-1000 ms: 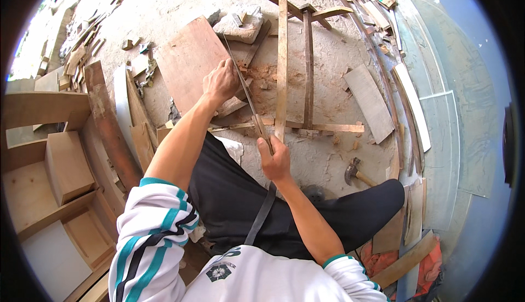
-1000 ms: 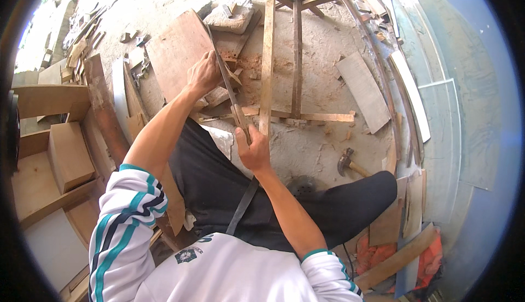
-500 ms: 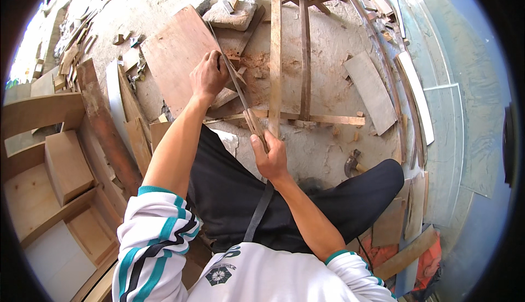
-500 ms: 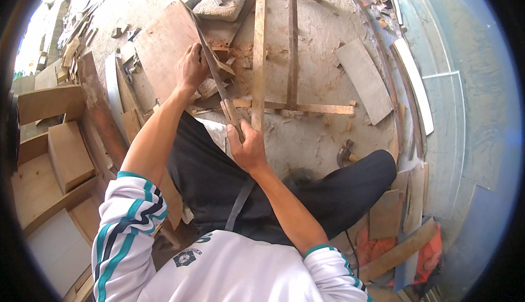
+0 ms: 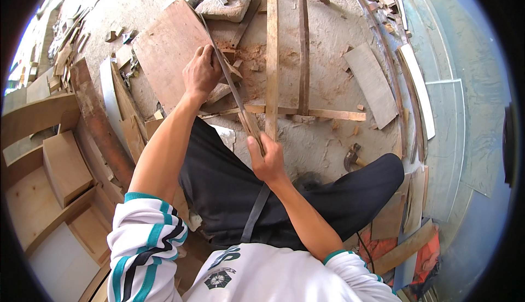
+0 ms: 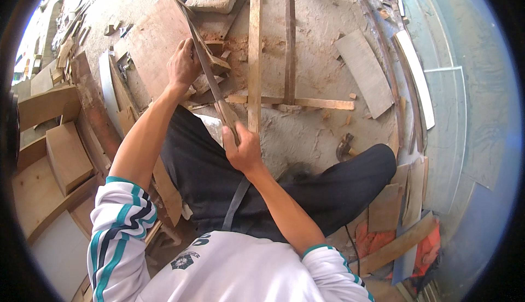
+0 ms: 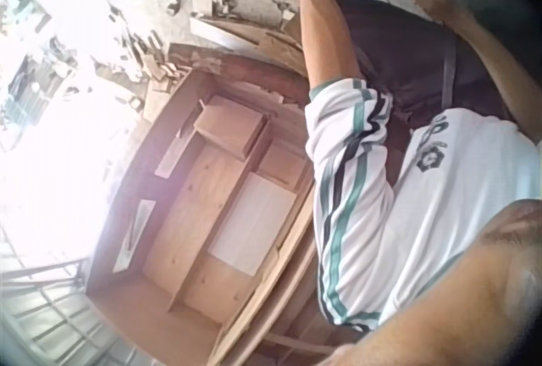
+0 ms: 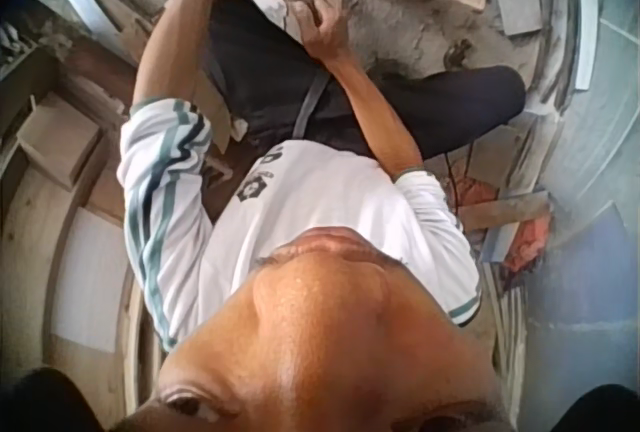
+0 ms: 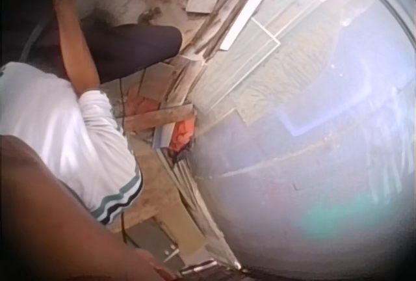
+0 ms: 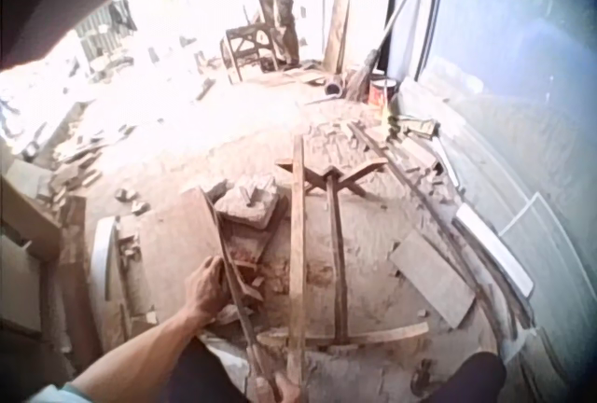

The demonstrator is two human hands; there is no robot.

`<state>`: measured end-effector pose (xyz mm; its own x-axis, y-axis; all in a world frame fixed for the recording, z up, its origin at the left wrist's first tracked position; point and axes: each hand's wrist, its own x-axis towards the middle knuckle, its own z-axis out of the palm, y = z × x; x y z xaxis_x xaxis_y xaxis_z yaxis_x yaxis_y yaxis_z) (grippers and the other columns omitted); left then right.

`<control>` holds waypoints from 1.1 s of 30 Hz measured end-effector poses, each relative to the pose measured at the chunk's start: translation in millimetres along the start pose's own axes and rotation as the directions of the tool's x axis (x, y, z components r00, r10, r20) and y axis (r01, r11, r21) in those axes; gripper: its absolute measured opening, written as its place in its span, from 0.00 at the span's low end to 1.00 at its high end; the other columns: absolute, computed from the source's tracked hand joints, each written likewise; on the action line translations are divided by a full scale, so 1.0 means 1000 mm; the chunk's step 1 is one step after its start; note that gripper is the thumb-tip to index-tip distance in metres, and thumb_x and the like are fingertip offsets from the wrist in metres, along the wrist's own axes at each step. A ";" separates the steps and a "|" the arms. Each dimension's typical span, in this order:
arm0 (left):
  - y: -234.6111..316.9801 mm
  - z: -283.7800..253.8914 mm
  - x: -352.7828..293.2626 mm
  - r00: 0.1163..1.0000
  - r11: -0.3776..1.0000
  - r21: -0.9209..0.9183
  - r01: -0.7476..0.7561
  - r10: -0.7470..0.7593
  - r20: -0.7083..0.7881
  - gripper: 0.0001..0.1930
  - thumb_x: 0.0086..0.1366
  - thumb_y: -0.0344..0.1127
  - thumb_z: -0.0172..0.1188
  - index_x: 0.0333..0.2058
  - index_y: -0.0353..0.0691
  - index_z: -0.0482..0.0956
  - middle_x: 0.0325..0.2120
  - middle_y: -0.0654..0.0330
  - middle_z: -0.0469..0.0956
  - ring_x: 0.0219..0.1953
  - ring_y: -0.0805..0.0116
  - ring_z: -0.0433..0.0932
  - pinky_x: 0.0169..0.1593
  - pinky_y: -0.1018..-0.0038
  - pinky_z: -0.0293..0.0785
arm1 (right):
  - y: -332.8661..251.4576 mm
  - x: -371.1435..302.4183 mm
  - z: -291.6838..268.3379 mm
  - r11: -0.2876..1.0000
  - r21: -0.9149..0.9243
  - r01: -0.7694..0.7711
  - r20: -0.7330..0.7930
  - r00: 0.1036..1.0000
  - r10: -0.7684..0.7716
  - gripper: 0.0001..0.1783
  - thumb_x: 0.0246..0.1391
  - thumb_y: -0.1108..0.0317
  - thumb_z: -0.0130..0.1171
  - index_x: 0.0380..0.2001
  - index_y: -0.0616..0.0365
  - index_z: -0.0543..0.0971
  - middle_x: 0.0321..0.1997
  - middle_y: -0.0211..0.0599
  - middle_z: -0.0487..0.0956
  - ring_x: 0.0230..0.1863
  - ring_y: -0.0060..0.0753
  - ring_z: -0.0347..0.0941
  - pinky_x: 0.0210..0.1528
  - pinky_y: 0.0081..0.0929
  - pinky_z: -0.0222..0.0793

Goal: The person sits on the floor and assembles a wooden frame by fitting small wooden pieces into slots. They use a hand saw to trim a larger plank and repeatedly test the fit of the components.

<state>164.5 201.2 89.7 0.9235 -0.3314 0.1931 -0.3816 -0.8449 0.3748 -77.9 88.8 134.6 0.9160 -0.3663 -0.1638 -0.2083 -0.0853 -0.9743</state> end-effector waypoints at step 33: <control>0.001 -0.002 0.002 0.999 1.000 -0.019 -0.007 0.007 0.033 0.08 0.70 0.40 0.52 0.38 0.43 0.72 0.38 0.54 0.78 0.37 0.43 0.80 0.38 0.52 0.76 | -0.002 0.018 0.027 0.999 -0.003 0.039 -0.082 0.996 -0.040 0.19 0.66 0.58 0.54 0.30 0.64 0.76 0.16 0.45 0.69 0.17 0.34 0.66 0.24 0.36 0.62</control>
<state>165.9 200.7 91.8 0.9215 -0.3512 0.1658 -0.3884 -0.8345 0.3909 -52.2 107.7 129.3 0.8923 -0.4374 -0.1119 -0.1730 -0.1024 -0.9796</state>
